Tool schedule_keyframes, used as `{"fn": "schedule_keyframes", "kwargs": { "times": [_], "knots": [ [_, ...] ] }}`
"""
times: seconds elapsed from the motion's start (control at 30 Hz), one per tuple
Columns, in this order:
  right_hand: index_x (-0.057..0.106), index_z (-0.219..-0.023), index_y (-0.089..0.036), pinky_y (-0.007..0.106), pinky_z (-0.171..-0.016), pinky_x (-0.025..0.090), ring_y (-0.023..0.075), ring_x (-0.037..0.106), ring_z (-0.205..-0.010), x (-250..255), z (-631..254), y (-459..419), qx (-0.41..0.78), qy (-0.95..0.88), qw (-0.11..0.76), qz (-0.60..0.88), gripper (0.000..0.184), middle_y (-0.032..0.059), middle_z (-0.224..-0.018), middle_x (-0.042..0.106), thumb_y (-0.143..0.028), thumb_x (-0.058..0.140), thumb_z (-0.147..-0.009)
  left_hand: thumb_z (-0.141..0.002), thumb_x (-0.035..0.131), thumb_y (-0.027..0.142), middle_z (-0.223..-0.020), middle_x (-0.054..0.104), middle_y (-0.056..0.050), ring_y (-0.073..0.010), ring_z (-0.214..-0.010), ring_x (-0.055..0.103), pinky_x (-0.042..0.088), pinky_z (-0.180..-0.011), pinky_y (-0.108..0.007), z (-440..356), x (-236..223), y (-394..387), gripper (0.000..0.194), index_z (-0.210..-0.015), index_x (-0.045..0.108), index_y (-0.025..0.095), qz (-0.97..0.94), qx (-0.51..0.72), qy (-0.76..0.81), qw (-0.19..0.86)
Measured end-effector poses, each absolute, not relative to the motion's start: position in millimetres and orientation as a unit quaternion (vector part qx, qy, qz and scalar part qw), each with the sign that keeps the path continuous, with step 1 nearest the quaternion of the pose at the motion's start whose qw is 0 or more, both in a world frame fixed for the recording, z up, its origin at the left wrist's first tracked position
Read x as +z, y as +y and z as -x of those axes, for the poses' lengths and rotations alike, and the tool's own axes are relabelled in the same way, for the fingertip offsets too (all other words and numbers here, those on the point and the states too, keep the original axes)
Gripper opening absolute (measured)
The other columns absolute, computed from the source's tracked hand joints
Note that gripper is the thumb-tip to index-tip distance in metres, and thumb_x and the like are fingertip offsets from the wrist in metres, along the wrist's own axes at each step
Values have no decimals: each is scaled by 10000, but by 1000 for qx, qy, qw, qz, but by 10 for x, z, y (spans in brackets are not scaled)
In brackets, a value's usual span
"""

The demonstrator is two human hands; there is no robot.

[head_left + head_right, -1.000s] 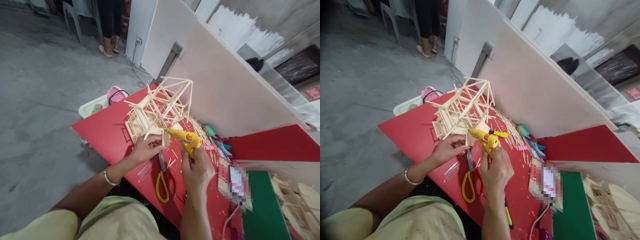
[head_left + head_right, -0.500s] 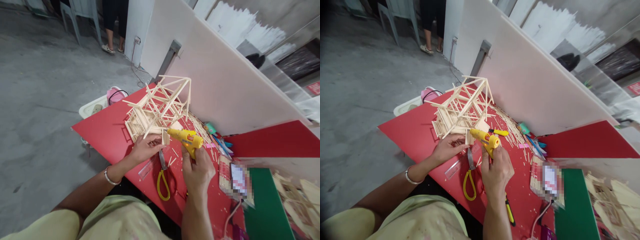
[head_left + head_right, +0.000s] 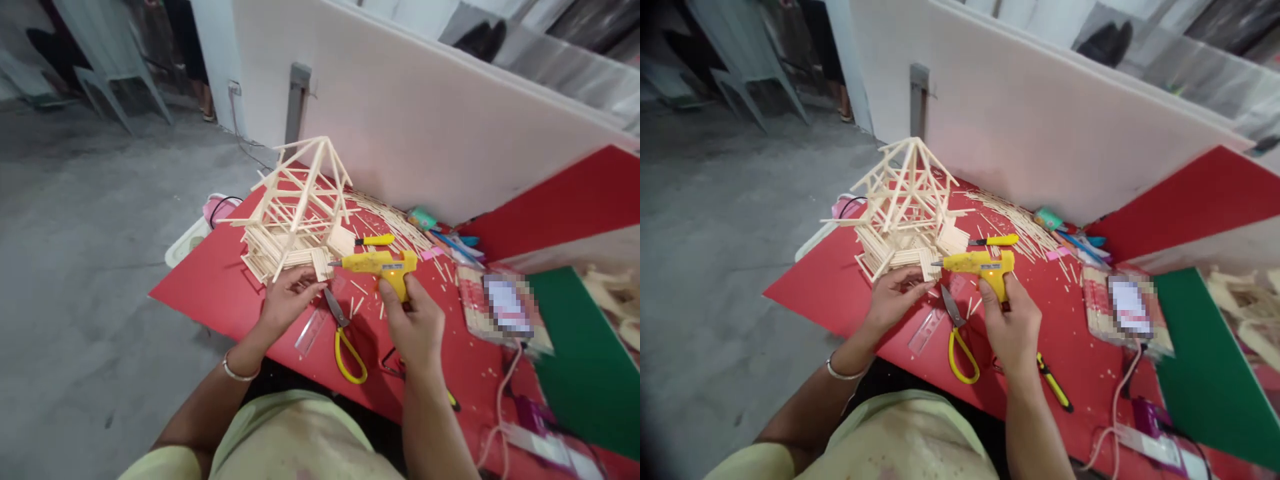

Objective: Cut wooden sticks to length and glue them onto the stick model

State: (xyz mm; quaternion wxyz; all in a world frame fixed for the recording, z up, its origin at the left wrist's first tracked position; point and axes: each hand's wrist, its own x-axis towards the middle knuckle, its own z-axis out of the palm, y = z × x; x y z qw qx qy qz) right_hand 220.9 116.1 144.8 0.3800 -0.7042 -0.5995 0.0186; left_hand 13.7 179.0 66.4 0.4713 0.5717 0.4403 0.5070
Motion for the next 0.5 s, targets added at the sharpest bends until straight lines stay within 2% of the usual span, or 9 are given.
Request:
{"fn": "schedule_keyframes", "kwargs": {
  "times": [0.17,0.27,0.37,0.5],
  "knots": [
    [665,-925,-184,230,-600,369,103,464,-600,1257,-2795,868,28,-498,373,782,403,-27,-714,578,-579,587,-907,-781,791,357,-825,770,-46,-170,-649,705,593,-568,-267,-136,634,1721,268,-982,772,181,-548,505,452,490],
    [694,-906,-178,239,-593,371,123,499,-613,1077,-3250,609,36,-439,356,825,463,-17,-670,580,-626,580,-886,-790,781,354,-769,757,-26,-149,-594,684,570,-531,-248,-169,529,1652,247,-962,765,177,-540,507,466,484],
    [688,-862,-172,239,-573,376,130,510,-600,853,-3661,431,92,-380,375,841,502,-20,-622,557,-656,558,-879,-860,711,354,-687,727,-1,-123,-533,638,518,-507,-224,-248,419,1556,193,-937,767,186,-589,466,463,471],
    [670,-859,-144,243,-544,377,133,516,-583,487,-4059,467,106,-357,378,848,588,6,-647,591,-694,465,-892,-910,658,327,-737,743,-16,-141,-651,667,509,-634,-243,-459,393,1457,182,-834,765,200,-728,391,405,391]
  ]
}}
